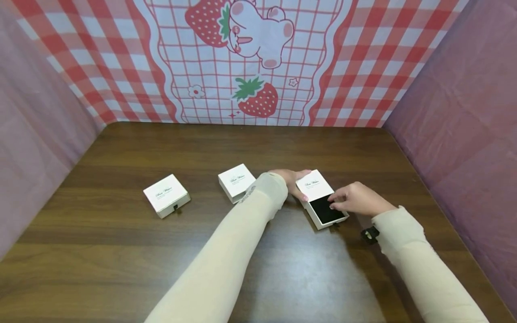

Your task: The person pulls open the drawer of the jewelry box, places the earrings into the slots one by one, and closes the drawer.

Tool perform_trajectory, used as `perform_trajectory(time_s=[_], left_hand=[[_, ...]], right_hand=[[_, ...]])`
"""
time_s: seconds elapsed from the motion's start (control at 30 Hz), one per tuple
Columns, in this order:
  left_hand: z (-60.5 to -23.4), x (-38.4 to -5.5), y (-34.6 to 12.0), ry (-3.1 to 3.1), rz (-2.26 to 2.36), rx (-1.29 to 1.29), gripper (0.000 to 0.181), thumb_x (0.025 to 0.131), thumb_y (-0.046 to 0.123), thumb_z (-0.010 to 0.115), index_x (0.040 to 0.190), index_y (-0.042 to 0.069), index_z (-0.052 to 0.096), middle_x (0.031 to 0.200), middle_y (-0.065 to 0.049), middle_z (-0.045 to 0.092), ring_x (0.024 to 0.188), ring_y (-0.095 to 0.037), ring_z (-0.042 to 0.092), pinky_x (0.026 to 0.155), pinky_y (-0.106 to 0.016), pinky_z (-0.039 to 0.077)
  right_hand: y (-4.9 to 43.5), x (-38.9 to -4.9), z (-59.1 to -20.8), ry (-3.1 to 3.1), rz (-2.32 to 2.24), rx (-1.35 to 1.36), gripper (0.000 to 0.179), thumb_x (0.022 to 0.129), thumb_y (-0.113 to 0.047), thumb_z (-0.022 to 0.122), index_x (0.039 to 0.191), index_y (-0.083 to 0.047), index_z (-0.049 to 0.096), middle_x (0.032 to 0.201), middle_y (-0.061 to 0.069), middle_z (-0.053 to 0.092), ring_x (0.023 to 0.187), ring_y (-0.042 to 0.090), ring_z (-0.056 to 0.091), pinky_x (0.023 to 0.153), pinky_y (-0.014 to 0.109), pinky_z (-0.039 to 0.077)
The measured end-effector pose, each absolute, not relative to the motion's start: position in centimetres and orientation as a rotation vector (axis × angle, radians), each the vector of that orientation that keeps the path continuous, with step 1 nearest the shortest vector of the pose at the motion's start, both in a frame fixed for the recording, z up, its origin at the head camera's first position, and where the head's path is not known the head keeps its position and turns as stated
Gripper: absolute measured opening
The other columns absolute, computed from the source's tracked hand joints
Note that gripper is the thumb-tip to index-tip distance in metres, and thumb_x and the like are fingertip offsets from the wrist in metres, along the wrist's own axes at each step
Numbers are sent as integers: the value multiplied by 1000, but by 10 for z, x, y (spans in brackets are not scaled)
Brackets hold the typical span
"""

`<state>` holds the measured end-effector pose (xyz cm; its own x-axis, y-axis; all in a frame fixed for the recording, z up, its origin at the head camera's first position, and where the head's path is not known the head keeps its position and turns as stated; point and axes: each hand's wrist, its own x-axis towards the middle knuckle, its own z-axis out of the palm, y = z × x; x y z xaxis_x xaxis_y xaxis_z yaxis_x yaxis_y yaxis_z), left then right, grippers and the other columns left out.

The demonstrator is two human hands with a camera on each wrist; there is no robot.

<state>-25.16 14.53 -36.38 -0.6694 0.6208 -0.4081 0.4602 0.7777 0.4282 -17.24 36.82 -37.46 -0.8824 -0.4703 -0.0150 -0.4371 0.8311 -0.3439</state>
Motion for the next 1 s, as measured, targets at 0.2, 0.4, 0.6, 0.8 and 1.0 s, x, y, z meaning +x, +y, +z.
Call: perform_trajectory(time_s=[0.2,0.4,0.6,0.8,1.0], left_hand=[[-363,-251,145,2422,394,818,93,82,49,71,154,36,15,152,-3,36,134,-15,37,103,-30,34],[-362,-251,145,2413,396,813,93,82,49,71,154,36,14,153,-2,35,134,-15,36,105,-30,32],[-363,-252,143,2398,423,811,93,82,47,72,154,35,14,153,-3,33,136,-16,34,106,-30,31],[-365,-254,142,2387,461,810,93,83,44,73,154,32,15,153,-3,33,137,-16,33,107,-28,29],[-366,-254,145,2368,449,826,93,83,45,72,154,33,14,155,-1,31,137,-15,32,107,-27,28]], right_hand=[[393,-180,-373,2864,-971,-295,24,86,-14,70,101,4,72,88,7,72,73,6,57,65,24,47],[409,-187,-379,2616,-1458,200,45,88,-14,69,122,13,56,73,-11,65,50,4,42,48,23,39],[411,-193,-386,2385,-1547,389,46,88,-17,69,126,5,56,73,-17,61,43,4,33,47,22,34],[406,-195,-392,2349,-1449,417,21,85,-19,72,105,-15,72,73,-18,58,62,3,46,57,27,35],[399,-190,-395,2500,-1362,420,43,81,-14,74,117,6,62,76,-16,62,56,8,42,47,25,34]])
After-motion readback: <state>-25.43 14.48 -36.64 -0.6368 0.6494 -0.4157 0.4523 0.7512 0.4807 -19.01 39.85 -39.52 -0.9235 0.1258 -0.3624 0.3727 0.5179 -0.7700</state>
